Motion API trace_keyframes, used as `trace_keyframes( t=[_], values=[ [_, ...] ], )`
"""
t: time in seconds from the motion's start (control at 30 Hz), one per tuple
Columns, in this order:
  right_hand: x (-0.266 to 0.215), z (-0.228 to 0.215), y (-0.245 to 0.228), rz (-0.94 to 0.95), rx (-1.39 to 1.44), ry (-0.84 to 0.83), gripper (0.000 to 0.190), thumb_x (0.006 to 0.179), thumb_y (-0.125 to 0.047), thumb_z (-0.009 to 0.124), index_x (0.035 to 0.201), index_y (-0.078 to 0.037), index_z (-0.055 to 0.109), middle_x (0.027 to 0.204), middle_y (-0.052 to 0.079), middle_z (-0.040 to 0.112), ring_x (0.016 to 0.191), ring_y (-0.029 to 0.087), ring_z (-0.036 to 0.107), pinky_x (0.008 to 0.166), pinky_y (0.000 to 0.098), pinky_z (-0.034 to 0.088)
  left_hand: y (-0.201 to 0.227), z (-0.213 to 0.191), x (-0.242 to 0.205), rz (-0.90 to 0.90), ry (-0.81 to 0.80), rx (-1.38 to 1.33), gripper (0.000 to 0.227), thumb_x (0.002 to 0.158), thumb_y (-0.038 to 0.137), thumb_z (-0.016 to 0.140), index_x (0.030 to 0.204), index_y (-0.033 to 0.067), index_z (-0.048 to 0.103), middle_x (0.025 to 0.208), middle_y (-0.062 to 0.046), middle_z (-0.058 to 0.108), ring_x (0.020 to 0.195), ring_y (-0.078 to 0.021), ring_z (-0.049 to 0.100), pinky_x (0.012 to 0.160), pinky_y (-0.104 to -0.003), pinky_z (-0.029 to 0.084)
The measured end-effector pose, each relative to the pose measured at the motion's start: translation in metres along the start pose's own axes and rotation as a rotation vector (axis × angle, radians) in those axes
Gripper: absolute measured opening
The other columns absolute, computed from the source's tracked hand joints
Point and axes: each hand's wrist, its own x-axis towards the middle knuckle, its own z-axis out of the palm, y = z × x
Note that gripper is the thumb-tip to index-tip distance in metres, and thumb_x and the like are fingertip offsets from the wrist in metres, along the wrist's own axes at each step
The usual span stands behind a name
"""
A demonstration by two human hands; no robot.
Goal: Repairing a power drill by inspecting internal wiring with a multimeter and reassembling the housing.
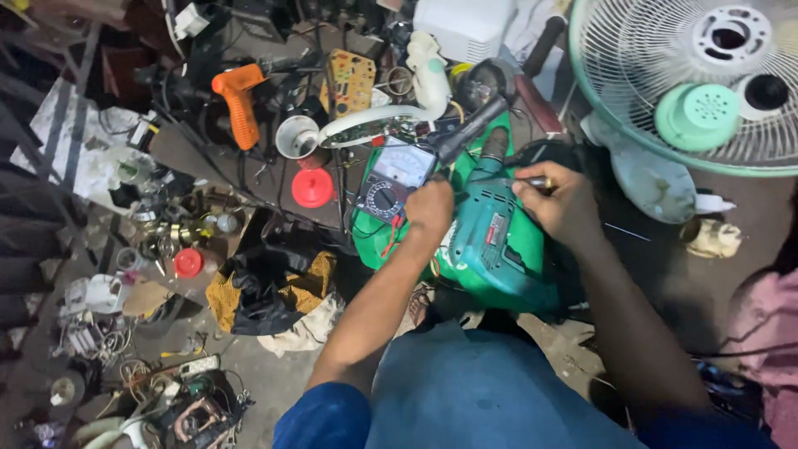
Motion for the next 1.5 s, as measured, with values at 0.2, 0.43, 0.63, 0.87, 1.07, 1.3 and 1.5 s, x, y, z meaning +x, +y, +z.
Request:
trace_keyframes(
  t=[0.2, 0.43, 0.63, 0.87, 1.07, 1.3, 1.5],
  values=[
    [0.0, -0.01, 0.015, -0.087, 0.117, 0.043, 0.025, 0.086, -0.011, 0.082, 0.111, -0.012, 0.078, 0.087, 0.012, 0.074, 0.075, 0.013, 0.066, 0.059, 0.0258, 0.053, 0.011, -0.078, -0.062, 0.008, -0.095, -0.226, 0.032, 0.096, 0.006, 0.046, 0.125, 0.0038, 0.056, 0.127, -0.021, 0.063, 0.099, -0.0491, 0.072, 0.087, -0.062, 0.058],
    [0.006, -0.024, 0.014, -0.093, 0.213, -0.009, 0.024, 0.086, -0.005, 0.08, 0.11, -0.01, 0.077, 0.091, 0.011, 0.074, 0.078, 0.012, 0.063, 0.067, 0.026, 0.055, 0.01, -0.033, -0.058, 0.096, 0.184, -1.205, 0.01, 0.085, -0.001, 0.069, 0.096, -0.0014, 0.068, 0.078, -0.012, 0.065, 0.064, -0.0221, 0.069, 0.061, -0.033, 0.058],
    [0.027, -0.025, 0.013, -0.137, 0.197, -0.008, 0.02, 0.09, -0.007, 0.08, 0.109, -0.011, 0.077, 0.093, 0.013, 0.073, 0.081, 0.012, 0.062, 0.069, 0.0287, 0.055, 0.008, -0.015, -0.019, 0.07, 0.04, -1.471, 0.021, 0.088, -0.001, 0.072, 0.108, -0.0091, 0.069, 0.082, -0.014, 0.07, 0.069, -0.0133, 0.068, 0.064, -0.022, 0.061],
    [0.048, -0.026, 0.014, -0.19, 0.122, -0.012, 0.019, 0.093, -0.008, 0.078, 0.111, -0.01, 0.077, 0.09, 0.014, 0.072, 0.082, 0.014, 0.062, 0.07, 0.0316, 0.054, 0.013, -0.023, 0.007, 0.156, 0.043, -1.327, 0.018, 0.093, 0.009, 0.072, 0.109, 0.0059, 0.077, 0.087, -0.01, 0.075, 0.076, -0.0126, 0.068, 0.072, -0.027, 0.055],
    [0.052, -0.032, 0.018, -0.142, 0.091, 0.042, 0.018, 0.093, -0.011, 0.079, 0.111, -0.015, 0.078, 0.092, 0.01, 0.074, 0.082, 0.013, 0.065, 0.071, 0.0324, 0.054, 0.019, -0.019, 0.017, 0.046, 0.012, -1.137, 0.017, 0.09, 0.018, 0.077, 0.107, 0.0183, 0.081, 0.086, -0.001, 0.077, 0.079, -0.011, 0.067, 0.075, -0.026, 0.052],
    [0.044, -0.035, 0.008, -0.145, 0.132, -0.014, 0.019, 0.093, -0.008, 0.077, 0.112, -0.01, 0.077, 0.091, 0.012, 0.073, 0.086, 0.014, 0.063, 0.073, 0.0325, 0.054, 0.015, -0.026, 0.012, 0.035, 0.006, -1.051, 0.017, 0.087, 0.016, 0.076, 0.103, 0.0125, 0.081, 0.088, -0.009, 0.077, 0.085, -0.0199, 0.07, 0.078, -0.033, 0.055],
    [0.041, -0.035, 0.003, -0.138, 0.131, -0.029, 0.019, 0.092, -0.009, 0.079, 0.11, -0.011, 0.077, 0.092, 0.013, 0.074, 0.087, 0.015, 0.067, 0.075, 0.0325, 0.055, 0.009, -0.038, -0.011, 0.049, -0.011, -1.06, 0.017, 0.086, 0.013, 0.077, 0.102, 0.0104, 0.081, 0.088, -0.013, 0.078, 0.086, -0.0228, 0.072, 0.079, -0.034, 0.056]
  ],
)
